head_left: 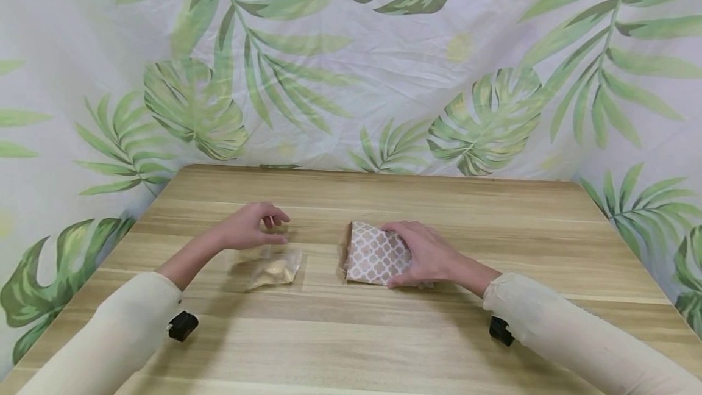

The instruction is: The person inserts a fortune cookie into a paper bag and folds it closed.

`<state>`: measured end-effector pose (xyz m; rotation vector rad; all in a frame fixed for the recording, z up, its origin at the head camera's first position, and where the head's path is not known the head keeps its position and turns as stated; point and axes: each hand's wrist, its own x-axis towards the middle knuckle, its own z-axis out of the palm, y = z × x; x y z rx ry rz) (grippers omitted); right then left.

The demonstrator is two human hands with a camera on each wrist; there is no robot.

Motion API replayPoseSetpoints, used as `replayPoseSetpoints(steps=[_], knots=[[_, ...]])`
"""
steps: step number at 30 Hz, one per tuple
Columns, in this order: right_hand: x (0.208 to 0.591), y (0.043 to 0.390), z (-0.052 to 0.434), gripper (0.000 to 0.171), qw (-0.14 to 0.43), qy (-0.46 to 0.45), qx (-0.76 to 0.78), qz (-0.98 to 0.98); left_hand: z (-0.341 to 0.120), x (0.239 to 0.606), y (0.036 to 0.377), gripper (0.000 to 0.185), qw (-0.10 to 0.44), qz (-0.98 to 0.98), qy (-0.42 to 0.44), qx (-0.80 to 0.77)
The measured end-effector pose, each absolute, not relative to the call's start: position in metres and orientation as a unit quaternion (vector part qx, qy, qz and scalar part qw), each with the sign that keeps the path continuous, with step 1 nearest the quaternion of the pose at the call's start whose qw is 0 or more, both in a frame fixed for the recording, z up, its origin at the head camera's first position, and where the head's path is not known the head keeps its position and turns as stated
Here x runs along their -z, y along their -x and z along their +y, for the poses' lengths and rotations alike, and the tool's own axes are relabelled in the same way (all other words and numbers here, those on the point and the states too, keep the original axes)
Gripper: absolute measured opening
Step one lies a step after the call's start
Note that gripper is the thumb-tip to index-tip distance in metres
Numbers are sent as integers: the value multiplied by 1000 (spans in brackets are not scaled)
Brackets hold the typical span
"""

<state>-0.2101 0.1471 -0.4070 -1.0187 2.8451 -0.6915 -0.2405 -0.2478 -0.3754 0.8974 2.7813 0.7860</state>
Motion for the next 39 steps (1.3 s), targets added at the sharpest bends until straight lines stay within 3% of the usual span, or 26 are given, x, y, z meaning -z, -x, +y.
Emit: replayPoseSetpoints(steps=[11,20,33,39], knots=[[410,210,148,106,14,331,220,918,-269,379,235,37,84,909,-299,-276],[409,211,148,107,18,330,216,919,-278,374,230,49,116,907,-297,-276],[407,212,148,106,23,328,213,920,-275,374,238,54,105,906,-312,-267],[407,213,148,107,23,329,213,920,-277,372,239,43,94,901,-330,-263]])
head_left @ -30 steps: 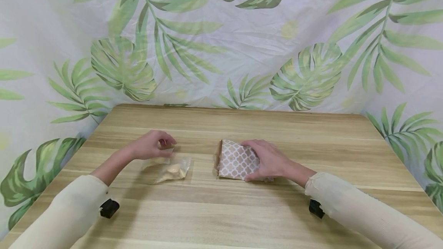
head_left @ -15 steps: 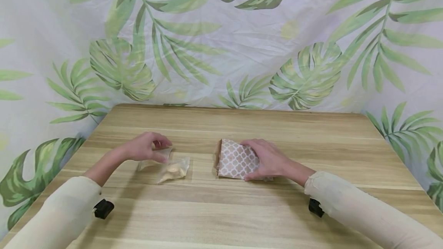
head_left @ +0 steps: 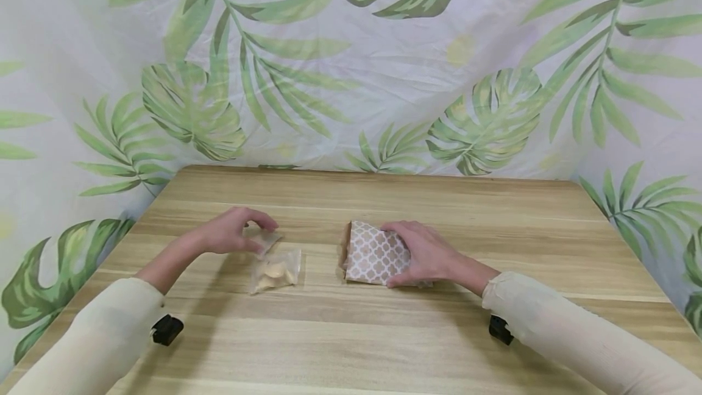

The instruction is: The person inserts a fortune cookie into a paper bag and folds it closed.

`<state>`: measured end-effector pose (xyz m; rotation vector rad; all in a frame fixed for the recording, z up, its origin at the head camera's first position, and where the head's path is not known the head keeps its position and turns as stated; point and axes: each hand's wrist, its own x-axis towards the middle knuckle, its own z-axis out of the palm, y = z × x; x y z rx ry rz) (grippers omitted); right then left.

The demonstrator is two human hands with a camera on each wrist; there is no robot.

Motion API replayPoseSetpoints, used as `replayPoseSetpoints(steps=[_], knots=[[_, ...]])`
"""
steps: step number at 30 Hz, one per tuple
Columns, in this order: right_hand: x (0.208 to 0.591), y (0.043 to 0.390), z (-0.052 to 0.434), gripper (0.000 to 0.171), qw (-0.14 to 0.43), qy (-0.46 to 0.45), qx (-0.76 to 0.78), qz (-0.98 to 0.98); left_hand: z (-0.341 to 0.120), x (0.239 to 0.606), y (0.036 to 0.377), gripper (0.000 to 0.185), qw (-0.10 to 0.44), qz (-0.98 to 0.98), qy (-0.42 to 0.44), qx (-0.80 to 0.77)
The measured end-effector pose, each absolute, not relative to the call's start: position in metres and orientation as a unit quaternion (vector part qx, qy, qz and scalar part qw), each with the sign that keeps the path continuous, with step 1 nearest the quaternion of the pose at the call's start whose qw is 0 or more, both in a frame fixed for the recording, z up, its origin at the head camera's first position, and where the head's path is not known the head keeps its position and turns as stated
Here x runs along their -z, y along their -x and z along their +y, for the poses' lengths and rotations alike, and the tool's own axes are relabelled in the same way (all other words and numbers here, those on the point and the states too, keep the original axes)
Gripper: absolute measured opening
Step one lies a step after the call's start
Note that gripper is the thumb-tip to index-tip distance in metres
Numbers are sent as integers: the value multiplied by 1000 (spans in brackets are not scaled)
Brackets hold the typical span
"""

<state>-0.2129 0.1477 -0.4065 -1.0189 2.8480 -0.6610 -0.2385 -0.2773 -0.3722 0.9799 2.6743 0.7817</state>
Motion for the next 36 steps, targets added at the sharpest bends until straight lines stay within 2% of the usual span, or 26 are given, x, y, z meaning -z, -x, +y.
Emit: replayPoseSetpoints(steps=[7,12,17,20,32,36], knots=[[407,214,148,107,21,331,211,919,-283,369,234,39,42,920,-287,-263],[409,214,148,106,22,331,215,919,-286,370,233,61,15,946,-226,-233],[409,214,148,106,22,333,219,917,-289,369,233,84,41,962,-195,-188],[409,214,148,106,21,332,219,917,-289,370,233,89,66,964,-190,-176],[410,213,148,107,20,330,211,920,-292,373,236,94,106,969,-170,-147],[410,213,148,106,21,330,212,920,-291,372,236,90,103,968,-177,-147]])
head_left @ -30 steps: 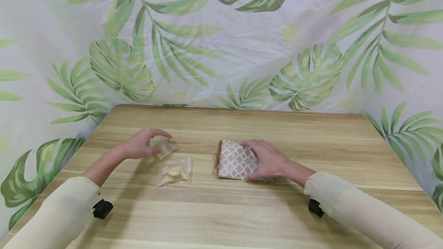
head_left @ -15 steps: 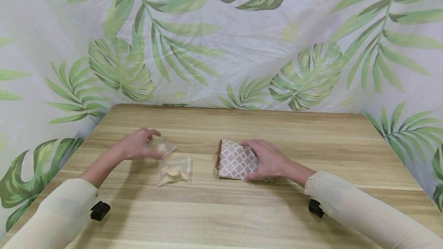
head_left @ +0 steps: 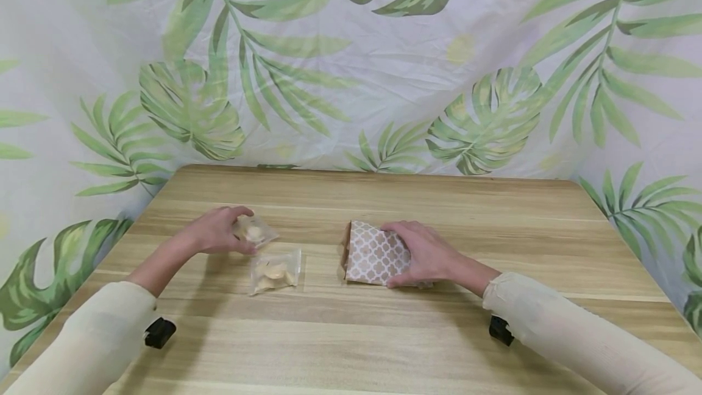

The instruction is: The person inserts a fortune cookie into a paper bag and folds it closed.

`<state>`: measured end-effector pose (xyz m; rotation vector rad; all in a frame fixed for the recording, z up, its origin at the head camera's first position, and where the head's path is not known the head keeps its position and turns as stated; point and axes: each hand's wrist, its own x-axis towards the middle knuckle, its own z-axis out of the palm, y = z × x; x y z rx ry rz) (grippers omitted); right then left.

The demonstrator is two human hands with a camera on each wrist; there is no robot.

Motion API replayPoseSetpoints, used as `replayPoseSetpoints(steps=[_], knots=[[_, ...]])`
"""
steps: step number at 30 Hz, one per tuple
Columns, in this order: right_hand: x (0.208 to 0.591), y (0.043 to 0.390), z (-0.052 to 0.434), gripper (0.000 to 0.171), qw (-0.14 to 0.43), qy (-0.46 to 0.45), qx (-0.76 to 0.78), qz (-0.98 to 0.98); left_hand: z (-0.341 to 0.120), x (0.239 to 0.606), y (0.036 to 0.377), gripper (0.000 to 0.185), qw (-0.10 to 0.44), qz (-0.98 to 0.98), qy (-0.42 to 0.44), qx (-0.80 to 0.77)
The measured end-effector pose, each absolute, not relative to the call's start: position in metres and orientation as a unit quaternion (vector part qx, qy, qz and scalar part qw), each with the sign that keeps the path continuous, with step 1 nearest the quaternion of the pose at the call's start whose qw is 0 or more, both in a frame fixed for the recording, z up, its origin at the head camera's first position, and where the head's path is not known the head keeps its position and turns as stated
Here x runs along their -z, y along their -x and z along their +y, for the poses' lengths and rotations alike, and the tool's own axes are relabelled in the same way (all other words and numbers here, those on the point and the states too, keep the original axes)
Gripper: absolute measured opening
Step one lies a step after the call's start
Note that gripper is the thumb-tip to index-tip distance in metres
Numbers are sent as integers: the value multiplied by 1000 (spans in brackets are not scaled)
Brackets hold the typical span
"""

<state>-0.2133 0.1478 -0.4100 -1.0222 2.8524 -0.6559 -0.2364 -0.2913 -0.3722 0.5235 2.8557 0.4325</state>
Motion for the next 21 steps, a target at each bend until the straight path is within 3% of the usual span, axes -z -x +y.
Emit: replayPoseSetpoints(steps=[12,21], knots=[[410,213,148,107,22,327,209,921,-282,375,236,82,80,959,-193,-191],[410,213,148,108,20,329,210,920,-272,373,235,77,25,956,-215,-197]])
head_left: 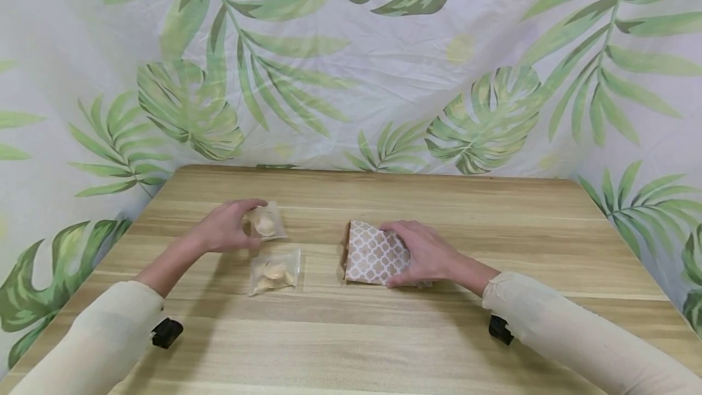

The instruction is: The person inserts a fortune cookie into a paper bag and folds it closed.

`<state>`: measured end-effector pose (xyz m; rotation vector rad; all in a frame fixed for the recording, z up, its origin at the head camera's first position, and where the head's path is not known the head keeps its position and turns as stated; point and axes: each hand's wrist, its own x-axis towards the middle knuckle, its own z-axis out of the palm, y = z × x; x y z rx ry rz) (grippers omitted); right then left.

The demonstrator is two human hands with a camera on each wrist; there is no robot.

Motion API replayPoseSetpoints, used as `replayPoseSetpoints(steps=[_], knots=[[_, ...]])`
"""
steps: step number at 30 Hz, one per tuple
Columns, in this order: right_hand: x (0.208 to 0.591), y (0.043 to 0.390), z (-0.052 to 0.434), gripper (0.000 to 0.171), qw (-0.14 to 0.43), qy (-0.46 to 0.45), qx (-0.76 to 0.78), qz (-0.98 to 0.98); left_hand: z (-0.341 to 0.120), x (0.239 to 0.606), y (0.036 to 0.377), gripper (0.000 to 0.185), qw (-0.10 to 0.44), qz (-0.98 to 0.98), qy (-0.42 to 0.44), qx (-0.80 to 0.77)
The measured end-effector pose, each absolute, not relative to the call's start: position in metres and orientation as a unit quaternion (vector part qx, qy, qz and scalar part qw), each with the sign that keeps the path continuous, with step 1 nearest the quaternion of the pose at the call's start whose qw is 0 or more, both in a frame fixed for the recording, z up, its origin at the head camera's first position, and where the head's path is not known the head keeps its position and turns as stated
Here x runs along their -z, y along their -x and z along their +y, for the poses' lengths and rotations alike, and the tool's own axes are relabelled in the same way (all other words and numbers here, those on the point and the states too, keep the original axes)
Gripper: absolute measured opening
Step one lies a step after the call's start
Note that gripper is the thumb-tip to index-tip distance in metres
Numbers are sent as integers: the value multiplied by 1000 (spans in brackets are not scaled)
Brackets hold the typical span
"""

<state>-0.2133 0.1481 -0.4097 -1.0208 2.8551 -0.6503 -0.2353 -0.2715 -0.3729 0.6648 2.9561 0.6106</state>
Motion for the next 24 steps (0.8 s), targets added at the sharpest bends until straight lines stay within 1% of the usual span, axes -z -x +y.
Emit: replayPoseSetpoints(steps=[5,14,24], knots=[[409,214,148,106,21,330,209,920,-260,371,235,74,8,945,-240,-221],[411,214,149,107,23,328,208,921,-243,371,238,70,1,939,-252,-233],[409,213,148,106,22,327,211,921,-223,371,236,70,-2,932,-266,-247]])
